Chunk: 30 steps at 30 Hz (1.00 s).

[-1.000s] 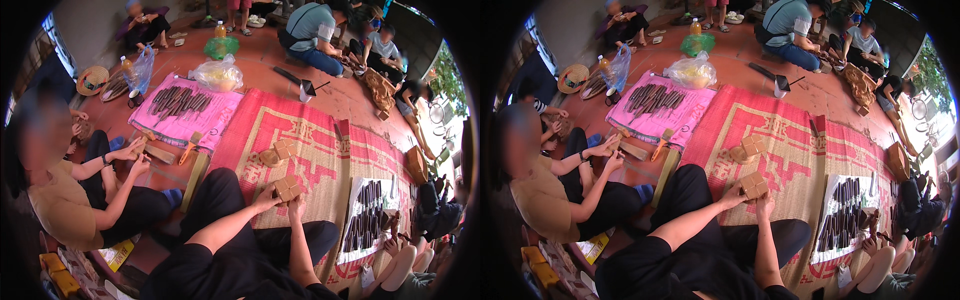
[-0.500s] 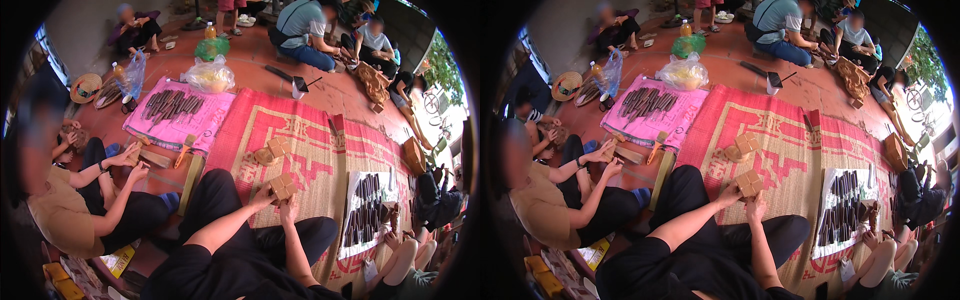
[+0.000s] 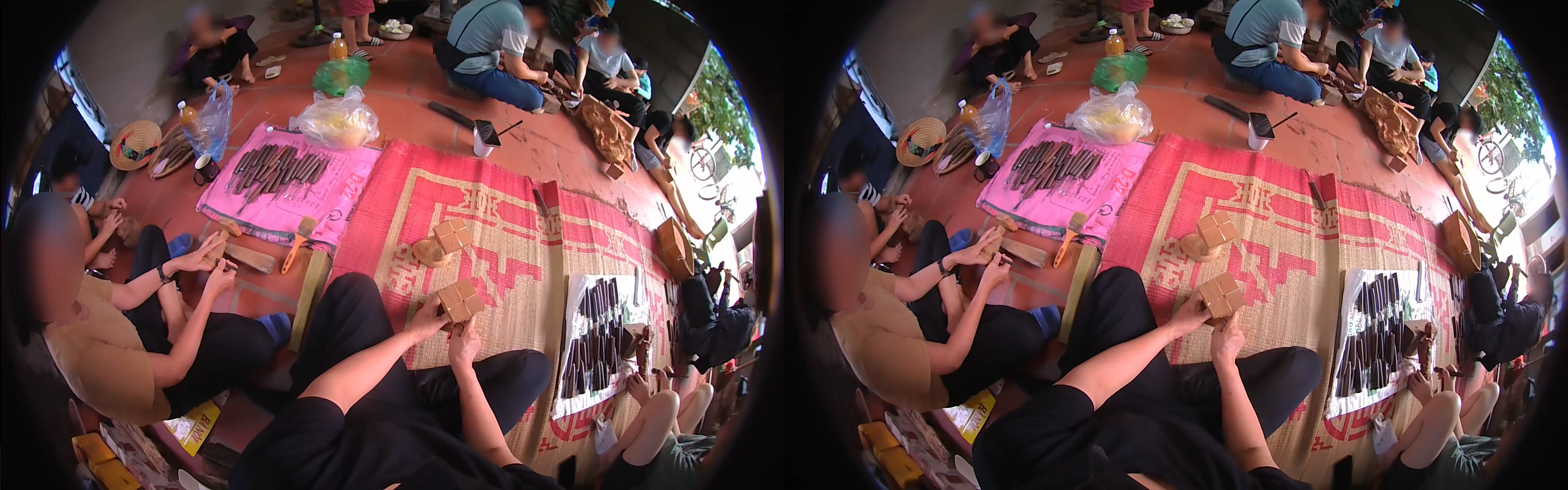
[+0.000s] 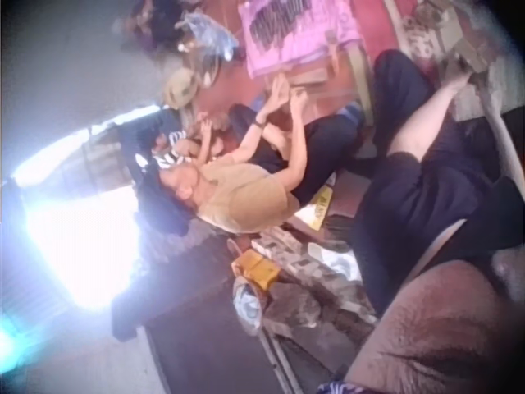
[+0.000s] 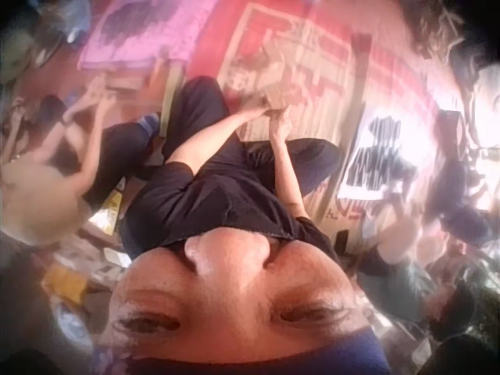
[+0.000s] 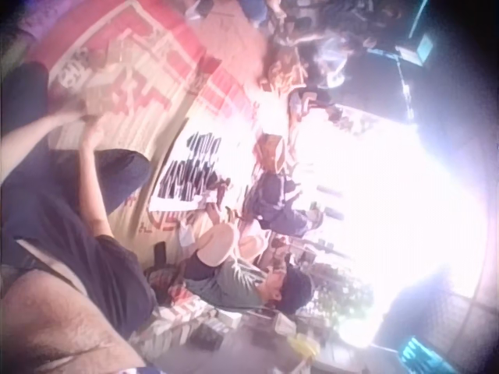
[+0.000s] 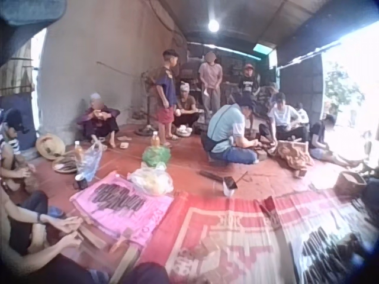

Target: The person sits on a mat and assembles small wooden blocks into a cube-like structure. They repeatedly pick up blocks, align them, and press them together to form a larger unit.

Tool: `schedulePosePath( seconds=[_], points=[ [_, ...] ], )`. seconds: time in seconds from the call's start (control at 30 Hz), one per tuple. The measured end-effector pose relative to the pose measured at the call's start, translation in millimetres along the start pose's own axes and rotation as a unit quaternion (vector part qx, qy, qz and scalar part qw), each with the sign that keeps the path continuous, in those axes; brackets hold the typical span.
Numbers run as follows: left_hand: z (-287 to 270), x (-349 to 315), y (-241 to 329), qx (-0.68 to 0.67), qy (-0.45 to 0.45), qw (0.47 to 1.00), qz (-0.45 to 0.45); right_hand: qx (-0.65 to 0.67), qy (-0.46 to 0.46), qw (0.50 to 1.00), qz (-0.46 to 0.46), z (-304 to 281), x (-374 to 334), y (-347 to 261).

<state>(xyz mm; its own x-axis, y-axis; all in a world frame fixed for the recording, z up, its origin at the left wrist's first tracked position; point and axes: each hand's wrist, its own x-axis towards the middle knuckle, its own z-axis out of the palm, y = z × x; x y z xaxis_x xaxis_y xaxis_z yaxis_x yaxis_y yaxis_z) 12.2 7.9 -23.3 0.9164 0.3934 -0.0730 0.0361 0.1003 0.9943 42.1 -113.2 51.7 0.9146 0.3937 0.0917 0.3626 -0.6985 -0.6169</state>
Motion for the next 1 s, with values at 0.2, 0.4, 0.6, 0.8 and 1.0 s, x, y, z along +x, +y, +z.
schedulePosePath(
  seconds=[0.2,0.4,0.6,0.8,1.0],
  points=[
    [8,-4,25,-0.001,-0.01,1.0,0.004,-0.012,-0.066,0.998,-0.01,-1,14,25],
    [-1,2,7,-0.033,-0.019,0.999,0.001,0.034,0.03,0.999,0.004,9,6,16],
    [6,-1,5,-0.071,0.009,0.997,-0.01,0.057,-0.009,0.998,0.026,13,-1,13],
    [2,1,10,-0.019,-0.009,1.0,-0.003,-0.006,-0.001,1.0,0.004,11,-3,15],
    [5,0,15,0.016,-0.009,1.0,0.022,0.027,-0.01,0.998,0.048,7,6,29]
  ],
)
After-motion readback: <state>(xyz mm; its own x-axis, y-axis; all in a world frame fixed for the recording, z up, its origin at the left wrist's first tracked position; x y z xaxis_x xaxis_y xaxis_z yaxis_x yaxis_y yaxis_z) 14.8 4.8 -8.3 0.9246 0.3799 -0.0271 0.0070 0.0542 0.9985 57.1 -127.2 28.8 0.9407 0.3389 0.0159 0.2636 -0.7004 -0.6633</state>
